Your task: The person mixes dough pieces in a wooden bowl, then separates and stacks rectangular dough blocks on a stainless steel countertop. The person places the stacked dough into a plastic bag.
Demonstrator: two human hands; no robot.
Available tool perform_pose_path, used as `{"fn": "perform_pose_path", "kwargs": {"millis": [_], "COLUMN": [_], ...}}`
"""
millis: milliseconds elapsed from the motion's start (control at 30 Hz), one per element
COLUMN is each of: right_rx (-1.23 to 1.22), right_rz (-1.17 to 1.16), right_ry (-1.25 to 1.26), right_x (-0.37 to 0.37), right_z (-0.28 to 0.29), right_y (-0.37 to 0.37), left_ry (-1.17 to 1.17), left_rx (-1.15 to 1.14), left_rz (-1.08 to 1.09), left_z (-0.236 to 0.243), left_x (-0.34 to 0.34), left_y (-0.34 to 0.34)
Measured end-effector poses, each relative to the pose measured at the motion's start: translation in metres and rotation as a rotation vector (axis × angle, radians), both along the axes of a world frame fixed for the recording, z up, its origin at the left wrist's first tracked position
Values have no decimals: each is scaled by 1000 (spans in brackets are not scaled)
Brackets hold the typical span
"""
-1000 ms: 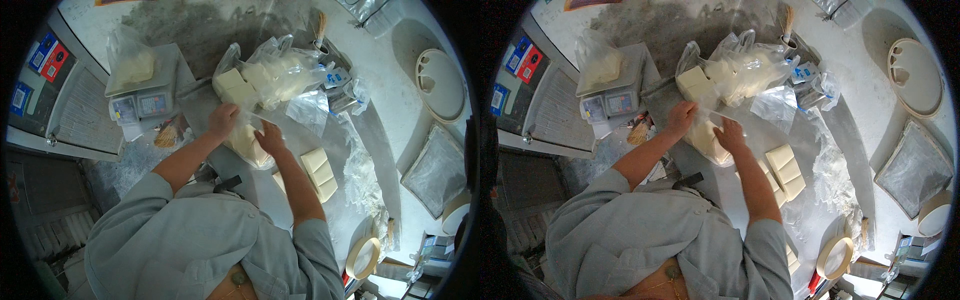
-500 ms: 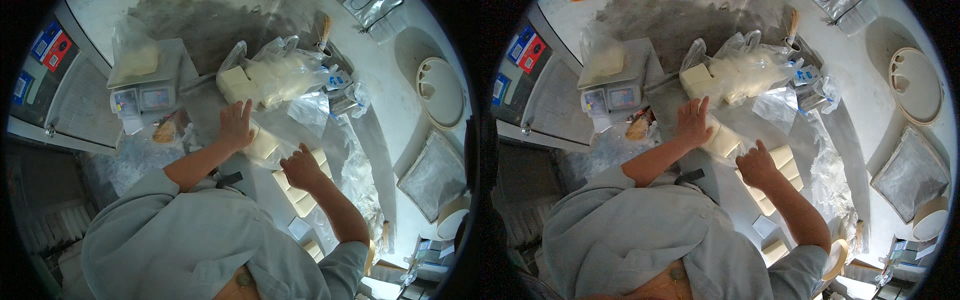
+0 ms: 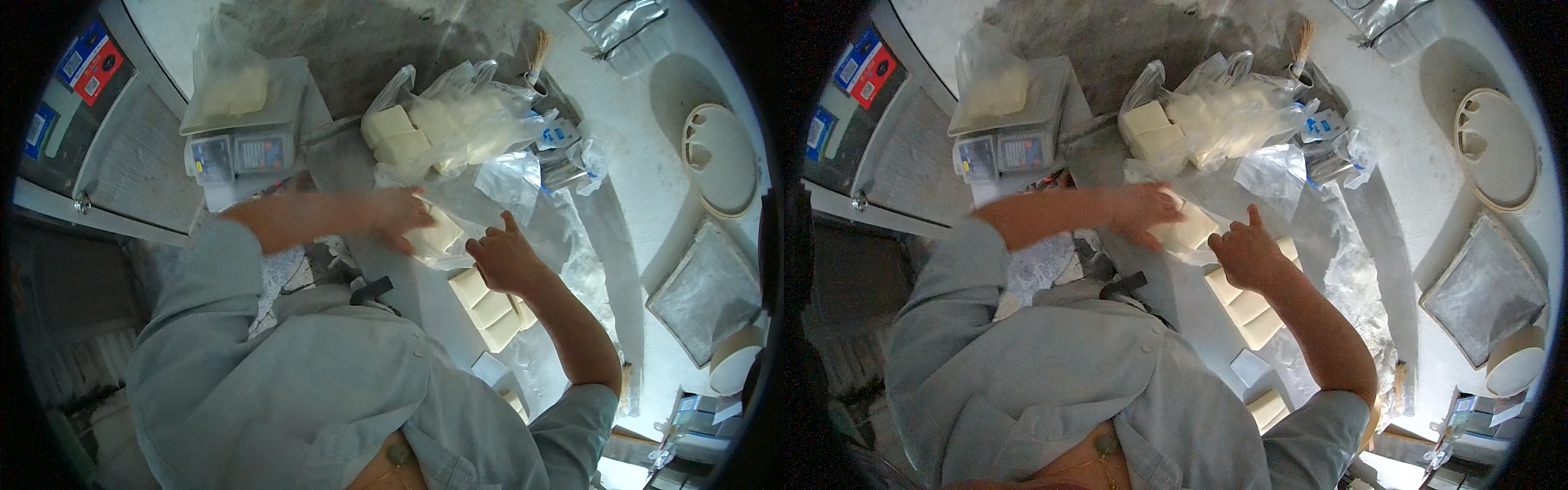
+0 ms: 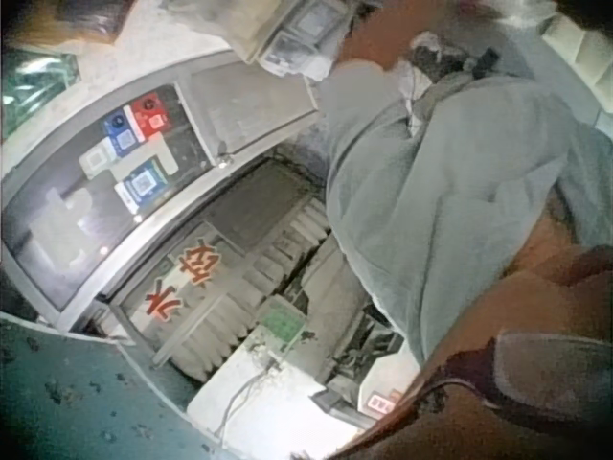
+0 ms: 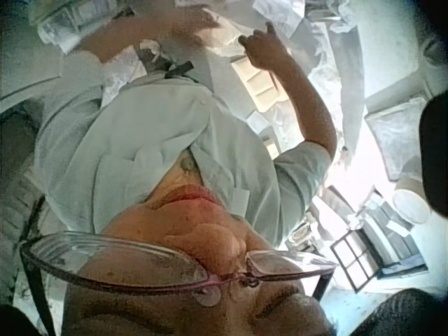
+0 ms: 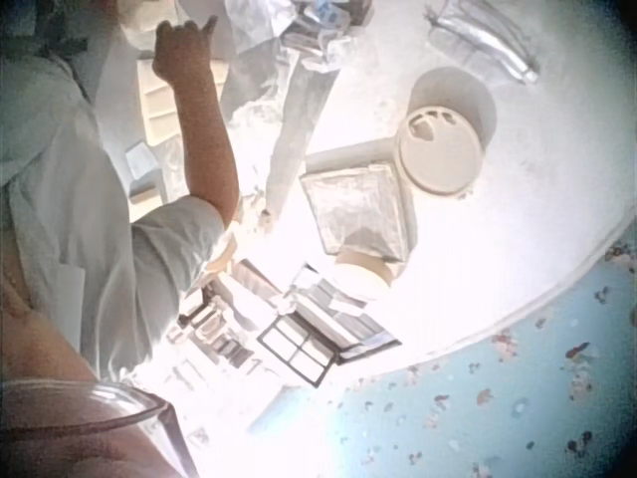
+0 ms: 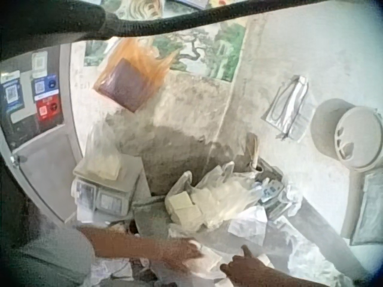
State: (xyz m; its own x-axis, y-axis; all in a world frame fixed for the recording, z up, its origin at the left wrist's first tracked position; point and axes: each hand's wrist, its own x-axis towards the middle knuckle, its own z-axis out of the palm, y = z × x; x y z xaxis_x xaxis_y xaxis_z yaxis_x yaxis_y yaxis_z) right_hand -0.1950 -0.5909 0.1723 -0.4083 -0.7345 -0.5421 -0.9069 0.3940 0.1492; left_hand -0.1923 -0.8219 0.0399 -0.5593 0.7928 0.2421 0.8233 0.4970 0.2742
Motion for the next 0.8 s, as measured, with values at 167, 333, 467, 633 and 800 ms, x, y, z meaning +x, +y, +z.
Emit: {"fn": "perform_pose_path", "kwargs": {"millis": [167,333,467,633,800], "right_rx": [15,-151,-282,-351,-439], "right_rz": [-48,-35,-5,12,36], "right_ry": [60,-6,27,28,-15], "right_x": [1,9,5,-26,-42], "right_z": [-3,23,46,41,20], "right_y": [14,1,-21,-78,-123], "left_ry": [262,312,512,673,346], "left_rx": [-1008,-997,-767,-557,-426], "left_rz": [-168,-37,133,325,625], "left_z": [56,107,124,119,114], "left_x": [-37,-28,-29,-75,-95], "left_y": [-47,-56,-96,-155,-179]}}
